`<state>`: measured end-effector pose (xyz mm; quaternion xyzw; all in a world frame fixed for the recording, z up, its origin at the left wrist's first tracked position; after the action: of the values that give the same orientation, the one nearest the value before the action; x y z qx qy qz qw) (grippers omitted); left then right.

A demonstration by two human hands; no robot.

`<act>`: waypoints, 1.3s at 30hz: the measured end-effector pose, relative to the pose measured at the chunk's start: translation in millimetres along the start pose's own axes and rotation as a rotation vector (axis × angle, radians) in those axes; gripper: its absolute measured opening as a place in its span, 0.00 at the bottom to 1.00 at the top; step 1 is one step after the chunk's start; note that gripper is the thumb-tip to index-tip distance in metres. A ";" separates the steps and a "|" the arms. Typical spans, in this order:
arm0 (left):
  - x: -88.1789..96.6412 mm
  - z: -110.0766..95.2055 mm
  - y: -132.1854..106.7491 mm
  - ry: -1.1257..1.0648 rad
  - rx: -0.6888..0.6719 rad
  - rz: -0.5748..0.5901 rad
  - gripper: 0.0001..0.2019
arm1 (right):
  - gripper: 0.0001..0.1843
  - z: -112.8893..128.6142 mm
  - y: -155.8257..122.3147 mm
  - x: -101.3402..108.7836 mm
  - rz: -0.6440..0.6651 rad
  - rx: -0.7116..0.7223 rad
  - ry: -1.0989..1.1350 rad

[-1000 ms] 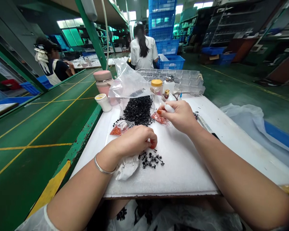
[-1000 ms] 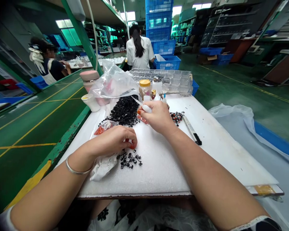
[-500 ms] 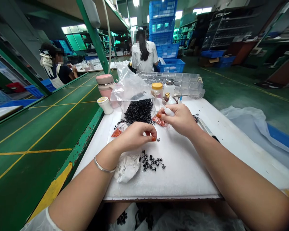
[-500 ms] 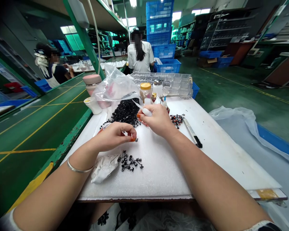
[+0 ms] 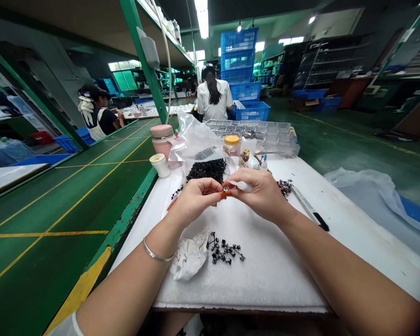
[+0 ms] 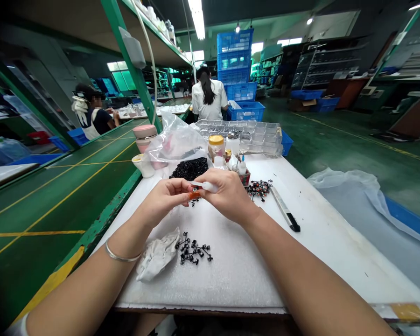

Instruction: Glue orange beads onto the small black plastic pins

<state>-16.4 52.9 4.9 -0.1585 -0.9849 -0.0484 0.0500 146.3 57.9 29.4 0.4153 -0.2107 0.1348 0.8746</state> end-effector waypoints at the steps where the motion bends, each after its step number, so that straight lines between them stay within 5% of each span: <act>1: 0.0 0.0 -0.2 -0.007 0.004 0.000 0.09 | 0.03 0.5 0.0 0.2 -0.007 0.006 -0.009; 10: 2.8 7.3 0.7 -0.151 0.094 0.010 0.19 | 0.04 -11.8 -0.7 -1.9 0.027 -0.162 -0.008; 15: 6.5 8.2 1.6 -0.146 0.076 -0.018 0.16 | 0.04 -12.7 -0.7 -2.7 0.022 -0.177 -0.013; 22: 8.9 8.1 1.1 -0.160 0.080 -0.071 0.10 | 0.06 -11.5 -1.5 -1.1 0.010 -0.176 -0.018; 39: 3.1 5.3 -0.2 -0.141 0.075 -0.035 0.14 | 0.03 -1.8 -0.5 -2.2 -0.014 -0.078 -0.038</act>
<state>-19.9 54.3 0.0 -0.1422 -0.9897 -0.0012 -0.0143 145.1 58.8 27.0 0.3847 -0.2295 0.1126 0.8869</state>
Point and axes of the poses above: each hand's wrist, its own y-axis towards the middle knuckle, its own x-axis out of the back of the hand, z = x × y, the point moved 4 cm from there along y, towards the middle knuckle, and after that the axes turned 2 degrees about x, right-handed, at the moved point
